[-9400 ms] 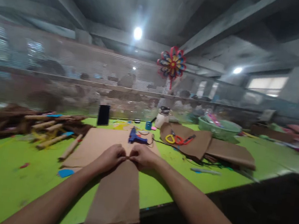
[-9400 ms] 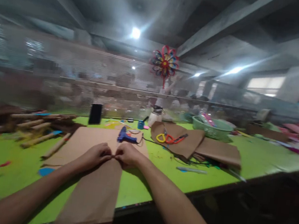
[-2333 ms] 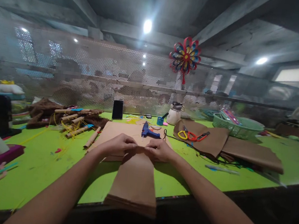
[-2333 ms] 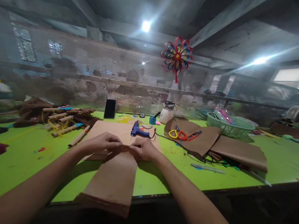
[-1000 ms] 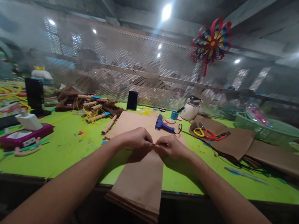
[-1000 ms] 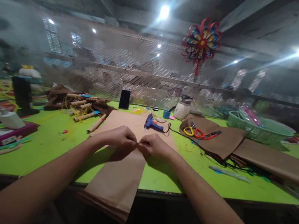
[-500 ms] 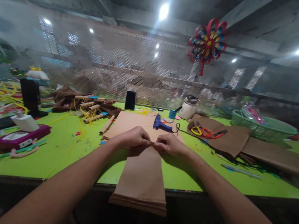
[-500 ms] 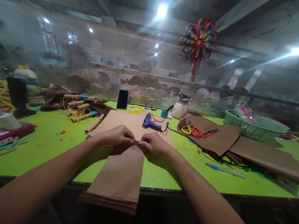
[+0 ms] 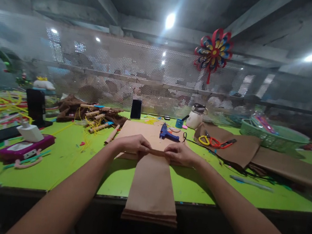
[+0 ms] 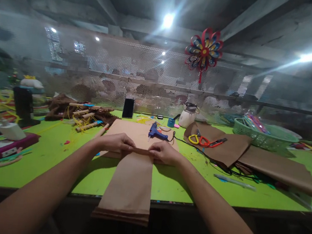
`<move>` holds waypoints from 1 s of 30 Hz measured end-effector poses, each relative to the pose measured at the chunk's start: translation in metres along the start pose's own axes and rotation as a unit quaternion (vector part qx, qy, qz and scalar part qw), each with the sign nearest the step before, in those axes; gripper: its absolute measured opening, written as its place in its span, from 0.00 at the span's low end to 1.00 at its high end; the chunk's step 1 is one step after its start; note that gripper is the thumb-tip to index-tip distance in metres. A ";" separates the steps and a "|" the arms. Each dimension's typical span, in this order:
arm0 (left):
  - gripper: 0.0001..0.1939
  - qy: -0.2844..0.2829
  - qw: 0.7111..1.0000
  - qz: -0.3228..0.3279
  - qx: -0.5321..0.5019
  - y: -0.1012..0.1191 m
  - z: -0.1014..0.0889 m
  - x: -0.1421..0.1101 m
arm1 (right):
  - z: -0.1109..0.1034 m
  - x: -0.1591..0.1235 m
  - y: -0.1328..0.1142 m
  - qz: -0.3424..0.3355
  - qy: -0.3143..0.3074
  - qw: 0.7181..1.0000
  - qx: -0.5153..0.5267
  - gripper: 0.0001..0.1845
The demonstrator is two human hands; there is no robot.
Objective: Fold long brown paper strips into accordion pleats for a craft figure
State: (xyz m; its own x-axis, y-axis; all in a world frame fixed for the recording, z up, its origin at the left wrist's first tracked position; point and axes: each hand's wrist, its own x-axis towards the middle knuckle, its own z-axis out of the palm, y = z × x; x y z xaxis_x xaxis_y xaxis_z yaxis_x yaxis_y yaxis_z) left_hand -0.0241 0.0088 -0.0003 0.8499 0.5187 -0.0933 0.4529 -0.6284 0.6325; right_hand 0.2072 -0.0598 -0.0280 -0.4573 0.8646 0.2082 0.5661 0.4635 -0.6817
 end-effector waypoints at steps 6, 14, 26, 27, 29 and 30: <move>0.15 -0.007 0.997 -0.025 -0.072 -0.001 -0.004 -0.004 | -0.003 -0.002 0.004 0.029 -0.025 0.993 0.109 0.18; 0.16 0.047 0.985 -0.042 -0.162 0.001 -0.003 -0.006 | -0.001 -0.003 0.011 0.074 -0.020 0.977 0.200 0.19; 0.14 0.095 0.949 0.045 -0.298 0.001 0.000 -0.006 | -0.010 -0.002 0.004 -0.002 0.092 0.968 0.234 0.23; 0.14 0.077 0.938 0.048 -0.334 0.003 0.003 -0.005 | -0.009 -0.003 -0.001 -0.020 0.077 0.959 0.271 0.26; 0.13 0.027 0.913 0.044 -0.404 0.008 0.010 -0.003 | -0.005 -0.005 -0.012 -0.044 0.026 0.949 0.310 0.28; 0.12 0.001 0.902 0.038 -0.430 0.011 0.015 -0.001 | -0.004 -0.006 -0.017 -0.054 0.007 0.947 0.315 0.25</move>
State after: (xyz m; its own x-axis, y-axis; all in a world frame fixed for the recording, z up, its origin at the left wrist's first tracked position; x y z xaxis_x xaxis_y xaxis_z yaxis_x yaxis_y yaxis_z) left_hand -0.0161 -0.0075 -0.0043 0.8692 0.4940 -0.0234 0.0157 0.0197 0.9997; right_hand 0.2029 -0.0723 -0.0149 -0.4781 0.8229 0.3070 -0.0077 0.3456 -0.9384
